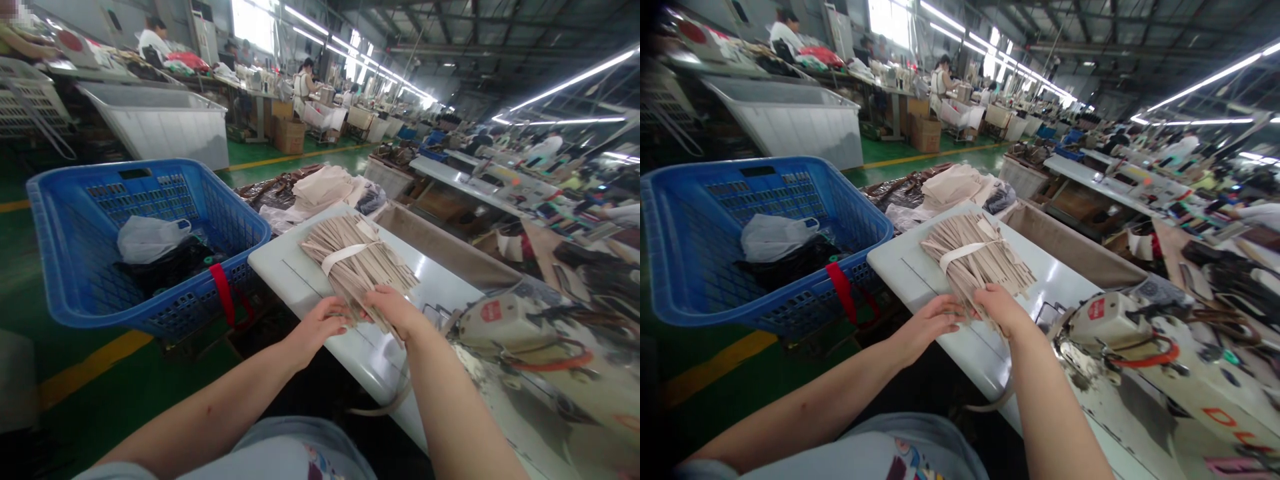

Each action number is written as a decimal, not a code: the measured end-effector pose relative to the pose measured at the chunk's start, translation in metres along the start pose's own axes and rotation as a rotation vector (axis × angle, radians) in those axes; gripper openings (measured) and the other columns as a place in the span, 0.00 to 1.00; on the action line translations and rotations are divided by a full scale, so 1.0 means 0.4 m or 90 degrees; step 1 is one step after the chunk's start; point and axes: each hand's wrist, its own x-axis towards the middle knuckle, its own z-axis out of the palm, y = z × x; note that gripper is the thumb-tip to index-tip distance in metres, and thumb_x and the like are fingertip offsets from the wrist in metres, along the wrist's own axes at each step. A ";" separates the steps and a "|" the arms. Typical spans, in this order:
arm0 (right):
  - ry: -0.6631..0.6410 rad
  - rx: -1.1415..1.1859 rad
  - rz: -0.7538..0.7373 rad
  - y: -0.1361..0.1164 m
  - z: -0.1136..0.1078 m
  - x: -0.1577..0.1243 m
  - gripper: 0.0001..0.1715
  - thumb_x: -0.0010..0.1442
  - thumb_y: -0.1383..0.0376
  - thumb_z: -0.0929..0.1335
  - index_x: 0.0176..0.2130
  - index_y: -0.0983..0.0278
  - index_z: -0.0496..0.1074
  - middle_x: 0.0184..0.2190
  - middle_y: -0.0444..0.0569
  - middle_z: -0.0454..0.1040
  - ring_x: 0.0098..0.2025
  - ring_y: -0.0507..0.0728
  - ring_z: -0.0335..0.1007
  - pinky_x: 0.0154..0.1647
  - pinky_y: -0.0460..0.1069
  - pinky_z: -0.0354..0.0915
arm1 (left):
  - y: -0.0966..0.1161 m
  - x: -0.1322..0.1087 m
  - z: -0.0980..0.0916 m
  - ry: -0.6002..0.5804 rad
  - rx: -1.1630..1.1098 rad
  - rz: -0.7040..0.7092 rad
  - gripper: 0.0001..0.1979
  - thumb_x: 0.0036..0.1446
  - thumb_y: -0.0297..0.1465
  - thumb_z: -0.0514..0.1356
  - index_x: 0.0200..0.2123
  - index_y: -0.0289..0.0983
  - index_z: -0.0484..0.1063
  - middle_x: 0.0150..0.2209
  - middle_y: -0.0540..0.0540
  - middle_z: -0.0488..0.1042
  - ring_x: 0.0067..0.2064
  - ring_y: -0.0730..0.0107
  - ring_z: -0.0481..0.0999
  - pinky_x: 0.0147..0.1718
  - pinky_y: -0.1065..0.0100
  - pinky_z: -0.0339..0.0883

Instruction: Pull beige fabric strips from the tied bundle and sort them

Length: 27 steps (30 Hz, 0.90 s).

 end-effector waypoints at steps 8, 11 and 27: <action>-0.134 0.354 0.105 0.092 0.080 -0.112 0.14 0.46 0.59 0.67 0.32 0.66 0.72 0.21 0.49 0.76 0.22 0.52 0.69 0.25 0.45 0.66 | -0.025 0.018 0.017 -0.050 -0.128 -0.006 0.22 0.53 0.44 0.69 0.39 0.31 0.72 0.36 0.40 0.76 0.34 0.63 0.77 0.42 0.57 0.72; -0.127 0.477 0.127 0.123 0.113 -0.153 0.13 0.47 0.61 0.72 0.32 0.68 0.74 0.25 0.52 0.79 0.26 0.54 0.74 0.29 0.46 0.69 | -0.041 0.013 0.012 -0.027 -0.102 -0.043 0.22 0.49 0.42 0.72 0.38 0.30 0.73 0.33 0.40 0.76 0.31 0.64 0.76 0.36 0.60 0.73; -0.049 0.479 0.155 0.168 0.176 -0.200 0.30 0.46 0.48 0.78 0.39 0.68 0.77 0.23 0.48 0.76 0.22 0.50 0.67 0.21 0.43 0.60 | -0.019 -0.055 -0.008 0.091 -0.097 -0.207 0.10 0.45 0.21 0.60 0.34 0.32 0.72 0.26 0.47 0.71 0.27 0.75 0.70 0.26 0.75 0.66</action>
